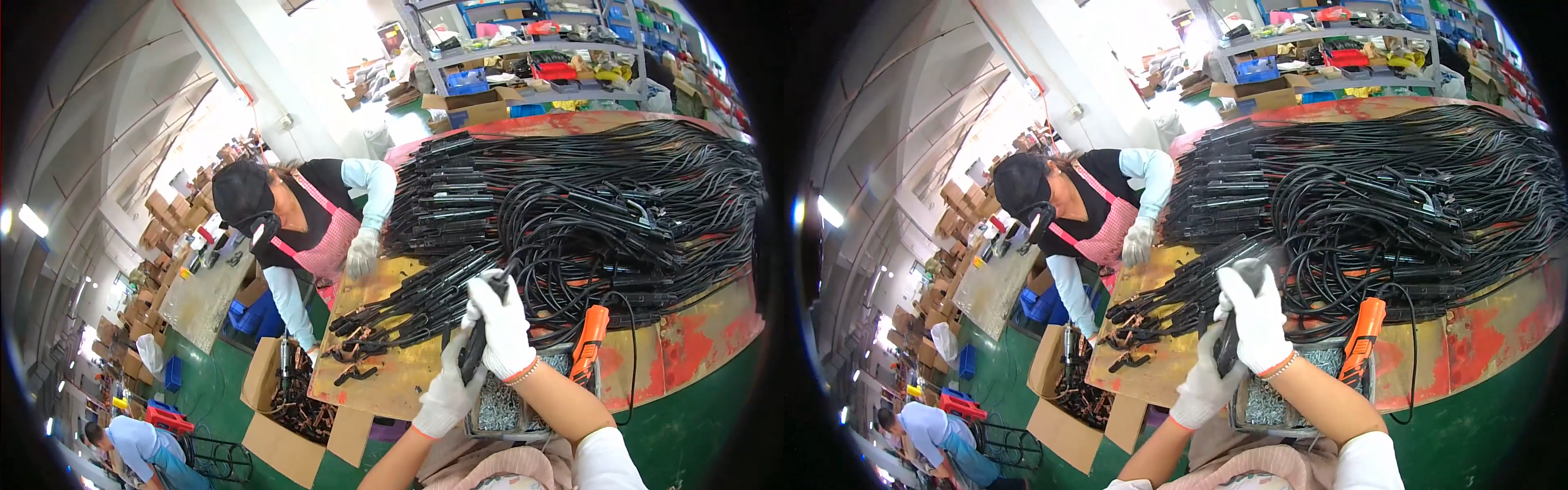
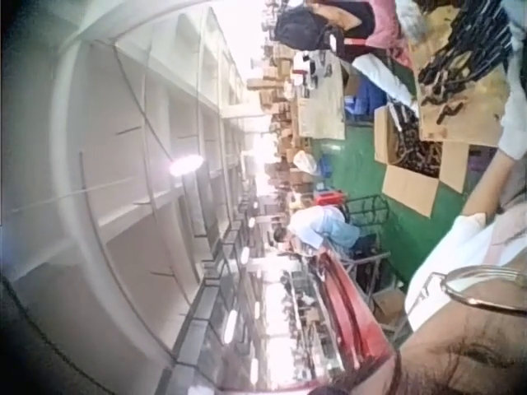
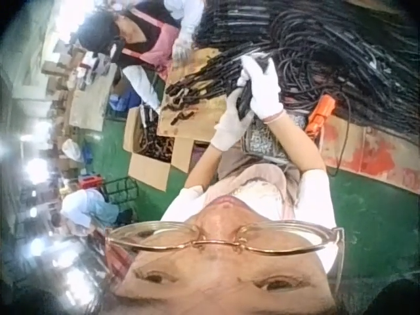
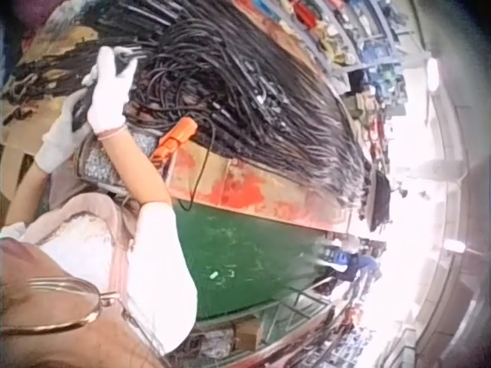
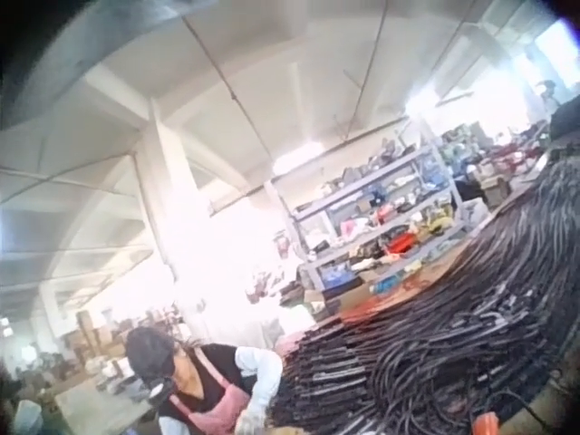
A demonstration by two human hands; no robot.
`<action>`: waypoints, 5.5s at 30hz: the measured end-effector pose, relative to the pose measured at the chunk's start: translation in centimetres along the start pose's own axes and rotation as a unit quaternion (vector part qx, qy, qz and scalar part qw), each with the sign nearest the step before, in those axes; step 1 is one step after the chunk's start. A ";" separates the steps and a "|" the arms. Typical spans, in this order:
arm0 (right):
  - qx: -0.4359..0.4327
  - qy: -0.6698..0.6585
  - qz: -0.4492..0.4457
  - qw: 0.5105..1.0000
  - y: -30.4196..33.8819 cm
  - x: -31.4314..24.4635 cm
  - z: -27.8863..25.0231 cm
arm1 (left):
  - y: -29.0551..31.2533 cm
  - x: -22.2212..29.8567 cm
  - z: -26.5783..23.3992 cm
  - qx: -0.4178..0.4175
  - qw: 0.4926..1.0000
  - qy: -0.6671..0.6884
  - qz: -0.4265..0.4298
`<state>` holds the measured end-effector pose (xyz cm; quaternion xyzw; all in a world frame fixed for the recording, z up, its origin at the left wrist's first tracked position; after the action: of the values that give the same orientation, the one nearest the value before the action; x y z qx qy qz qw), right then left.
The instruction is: The person attaches plastic components to wiring harnesses using an electric screwdriver to secure them with screws.
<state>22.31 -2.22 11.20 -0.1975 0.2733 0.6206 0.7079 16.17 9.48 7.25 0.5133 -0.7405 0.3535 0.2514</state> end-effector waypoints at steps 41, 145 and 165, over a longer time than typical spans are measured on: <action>0.164 0.354 -0.163 0.906 13.1 -9.3 -19.8 | 4.6 -6.6 8.3 0.052 0.709 0.645 -0.280; -0.106 0.149 -0.189 0.965 7.4 -3.3 -1.0 | 4.2 -9.1 8.6 0.107 0.712 0.587 -0.371; 0.106 0.212 -0.358 0.903 9.6 -9.3 -13.1 | 3.4 -6.6 6.7 0.092 0.767 0.562 -0.296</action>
<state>10.24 -16.04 7.57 -0.3330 0.3919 0.2364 0.8244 15.19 8.85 -2.75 0.4373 -0.2420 0.5536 0.6661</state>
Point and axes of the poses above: each hand's wrist, its own y-axis away from the middle knuckle, its own z-axis out of the palm, x = y × z, the point moved 9 cm from there along -y, towards the middle knuckle, and after that the axes turned 2 degrees about z, right-handed, at the moved point
